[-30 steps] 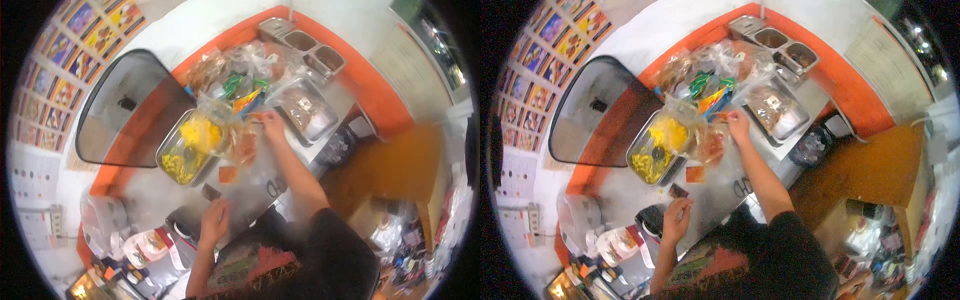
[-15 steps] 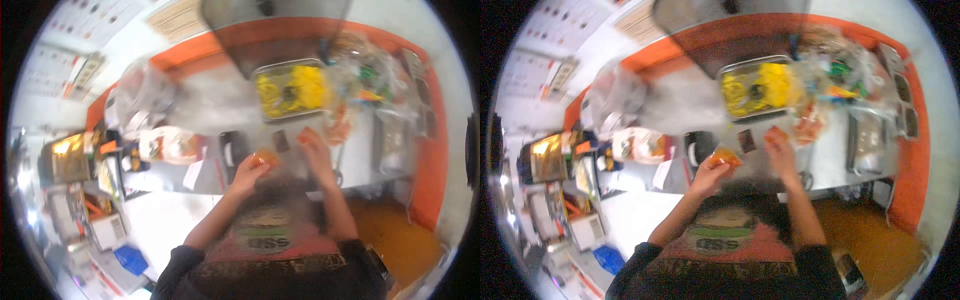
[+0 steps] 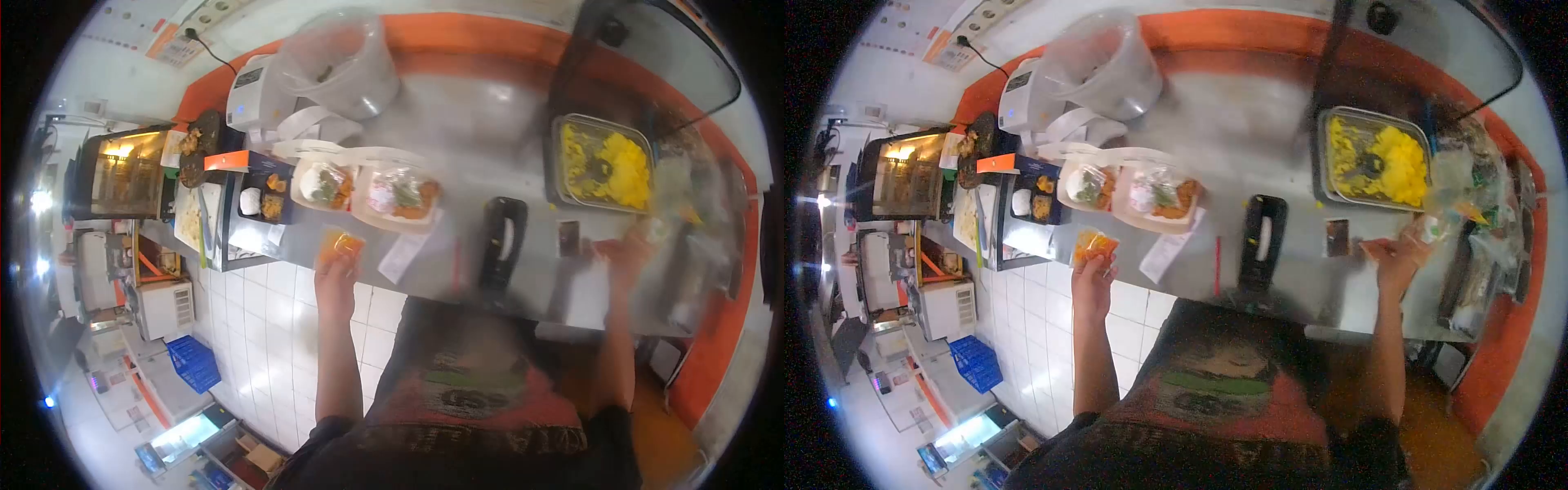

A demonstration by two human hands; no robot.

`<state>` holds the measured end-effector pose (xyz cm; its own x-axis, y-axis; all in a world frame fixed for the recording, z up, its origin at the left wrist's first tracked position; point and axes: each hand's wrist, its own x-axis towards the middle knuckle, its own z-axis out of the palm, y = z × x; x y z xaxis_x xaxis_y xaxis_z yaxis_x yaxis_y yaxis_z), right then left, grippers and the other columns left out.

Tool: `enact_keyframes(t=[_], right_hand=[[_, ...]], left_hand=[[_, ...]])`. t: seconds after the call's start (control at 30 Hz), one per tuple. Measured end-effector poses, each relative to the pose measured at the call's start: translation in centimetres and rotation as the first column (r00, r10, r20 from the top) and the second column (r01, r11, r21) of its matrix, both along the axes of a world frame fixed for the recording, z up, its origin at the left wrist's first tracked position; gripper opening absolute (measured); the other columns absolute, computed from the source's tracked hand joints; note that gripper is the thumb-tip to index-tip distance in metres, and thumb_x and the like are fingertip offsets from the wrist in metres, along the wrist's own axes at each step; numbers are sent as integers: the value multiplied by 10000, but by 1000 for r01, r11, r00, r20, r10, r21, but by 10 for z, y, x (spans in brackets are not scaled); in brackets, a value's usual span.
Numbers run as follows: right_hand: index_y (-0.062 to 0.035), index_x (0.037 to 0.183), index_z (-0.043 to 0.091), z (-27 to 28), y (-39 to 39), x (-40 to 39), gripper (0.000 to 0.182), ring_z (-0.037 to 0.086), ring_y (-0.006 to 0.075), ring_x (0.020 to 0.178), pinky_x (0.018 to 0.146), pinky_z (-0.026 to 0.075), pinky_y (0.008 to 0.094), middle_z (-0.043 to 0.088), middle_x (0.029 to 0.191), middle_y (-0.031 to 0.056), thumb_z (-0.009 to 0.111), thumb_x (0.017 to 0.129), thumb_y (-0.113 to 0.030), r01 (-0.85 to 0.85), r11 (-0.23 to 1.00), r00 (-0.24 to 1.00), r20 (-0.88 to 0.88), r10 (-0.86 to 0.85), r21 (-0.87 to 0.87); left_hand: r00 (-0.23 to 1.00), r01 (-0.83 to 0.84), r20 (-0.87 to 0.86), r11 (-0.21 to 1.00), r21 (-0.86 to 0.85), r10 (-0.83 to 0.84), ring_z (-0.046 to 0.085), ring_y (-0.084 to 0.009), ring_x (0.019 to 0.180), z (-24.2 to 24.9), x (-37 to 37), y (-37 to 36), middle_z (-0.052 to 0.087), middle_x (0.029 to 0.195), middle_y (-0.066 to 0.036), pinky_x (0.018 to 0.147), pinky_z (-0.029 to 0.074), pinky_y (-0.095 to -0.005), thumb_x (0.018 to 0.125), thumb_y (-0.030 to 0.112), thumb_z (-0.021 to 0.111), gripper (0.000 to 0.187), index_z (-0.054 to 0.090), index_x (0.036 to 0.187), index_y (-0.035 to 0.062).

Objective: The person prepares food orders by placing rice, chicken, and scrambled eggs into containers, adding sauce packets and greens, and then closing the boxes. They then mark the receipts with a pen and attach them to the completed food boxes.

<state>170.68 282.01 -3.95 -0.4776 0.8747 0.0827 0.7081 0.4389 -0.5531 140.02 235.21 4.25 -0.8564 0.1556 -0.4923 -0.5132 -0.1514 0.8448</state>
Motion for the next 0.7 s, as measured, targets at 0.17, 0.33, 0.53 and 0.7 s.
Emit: enact_keyframes(t=[0.17,0.33,0.53,0.7], right_hand=[[-16,919,722,107,-119,-69,162,656,164,834,790,511,303,708,856,97,768,791,-105,113,899,909,-322,-266,-423],[-6,1012,690,119,-270,-203,254,649,126,812,703,503,258,696,932,64,753,802,-134,-256,460,849,-425,-313,-850],[-37,1086,662,89,-351,-359,306,464,55,553,480,328,218,642,847,5,726,836,-201,-389,82,832,-388,-398,-918],[-65,1114,639,68,-343,-332,309,451,64,542,471,330,227,588,792,-23,701,848,-209,-326,232,824,-395,-406,-917]], left_hand=[[997,12,-82,998,54,-7,632,-167,952,-5,-88,-60,664,1102,-60,793,502,-325,899,95,621,282,582,1178,89],[987,-33,-156,998,60,42,632,-164,963,-4,-148,-108,658,1101,-50,782,496,-303,902,92,618,266,587,1166,85],[983,53,-178,993,101,-35,640,-164,994,14,-174,-112,674,1102,-78,749,484,-269,894,54,598,362,540,1251,66],[882,442,-133,892,-94,-451,663,-169,892,2,-170,-79,679,1039,-87,672,489,-270,877,90,654,406,513,1254,41]])
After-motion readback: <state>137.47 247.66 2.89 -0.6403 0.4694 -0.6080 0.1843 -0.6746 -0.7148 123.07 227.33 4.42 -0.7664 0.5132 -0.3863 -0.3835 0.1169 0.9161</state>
